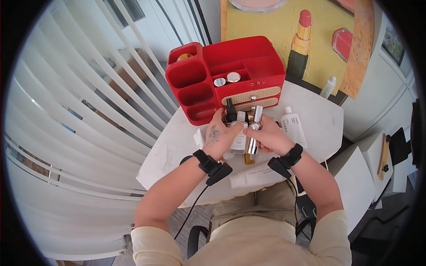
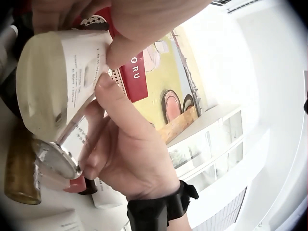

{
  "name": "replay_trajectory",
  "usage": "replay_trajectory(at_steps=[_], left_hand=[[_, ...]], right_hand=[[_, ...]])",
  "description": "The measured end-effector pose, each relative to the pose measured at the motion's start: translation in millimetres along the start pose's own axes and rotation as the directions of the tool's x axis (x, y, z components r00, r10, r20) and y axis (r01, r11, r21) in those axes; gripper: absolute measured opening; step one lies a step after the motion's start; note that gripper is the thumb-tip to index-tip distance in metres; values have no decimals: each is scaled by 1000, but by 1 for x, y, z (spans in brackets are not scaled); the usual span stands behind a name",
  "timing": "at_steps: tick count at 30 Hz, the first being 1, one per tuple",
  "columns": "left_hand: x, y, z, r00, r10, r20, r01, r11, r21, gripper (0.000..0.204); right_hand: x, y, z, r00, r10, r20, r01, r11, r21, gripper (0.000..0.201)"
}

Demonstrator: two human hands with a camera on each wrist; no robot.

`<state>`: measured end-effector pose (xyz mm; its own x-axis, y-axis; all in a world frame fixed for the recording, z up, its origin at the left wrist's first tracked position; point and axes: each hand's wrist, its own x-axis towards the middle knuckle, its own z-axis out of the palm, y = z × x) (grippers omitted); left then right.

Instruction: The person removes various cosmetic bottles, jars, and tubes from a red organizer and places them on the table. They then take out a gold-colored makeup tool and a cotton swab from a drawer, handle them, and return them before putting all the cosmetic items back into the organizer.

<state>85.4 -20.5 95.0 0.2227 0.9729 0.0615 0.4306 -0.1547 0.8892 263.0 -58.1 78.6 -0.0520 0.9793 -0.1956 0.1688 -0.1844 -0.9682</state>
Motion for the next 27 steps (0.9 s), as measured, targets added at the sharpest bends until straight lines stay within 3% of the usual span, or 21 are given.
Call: replay_trajectory(at_steps=[3, 5, 11, 13, 14, 17, 19, 22, 26, 27], left_hand=[[-3, -19, 8, 993, 111, 40, -110, 994, -20, 70], [-4, -29, 16, 993, 115, 22, -115, 993, 20, 70], [-17, -37, 26, 978, 196, -72, -189, 978, 93, 70], [-21, -37, 29, 951, 286, -122, -253, 940, 226, 71], [-23, -36, 29, 951, 285, -120, -254, 942, 221, 71], [-26, -35, 27, 965, 246, -84, -226, 954, 198, 74], [-24, -38, 26, 937, 349, -36, -325, 903, 281, 76], [-25, -31, 21, 967, 245, 69, -254, 946, 202, 77], [-27, -30, 22, 949, 307, 74, -316, 913, 258, 75], [-27, -29, 21, 947, 306, 96, -321, 911, 258, 74]], right_hand=[[0, 8, 1, 1000, 17, -3, -17, 1000, 18, 47], [5, 12, 4, 989, -44, -141, 28, 993, -115, 47], [-1, 6, 3, 985, -17, -171, -27, 967, -252, 47], [-2, 7, 5, 951, -185, -246, 66, 904, -423, 46], [-4, 5, 5, 951, -182, -249, 61, 903, -426, 46], [-7, 3, 5, 964, -104, -246, -22, 888, -460, 47], [0, 17, 7, 907, -294, -300, 77, 818, -570, 46], [0, 20, 7, 899, -296, -324, 38, 788, -614, 47], [-6, 28, 9, 871, -307, -383, 9, 790, -613, 46], [-8, 31, 8, 851, -366, -376, 70, 790, -609, 48]])
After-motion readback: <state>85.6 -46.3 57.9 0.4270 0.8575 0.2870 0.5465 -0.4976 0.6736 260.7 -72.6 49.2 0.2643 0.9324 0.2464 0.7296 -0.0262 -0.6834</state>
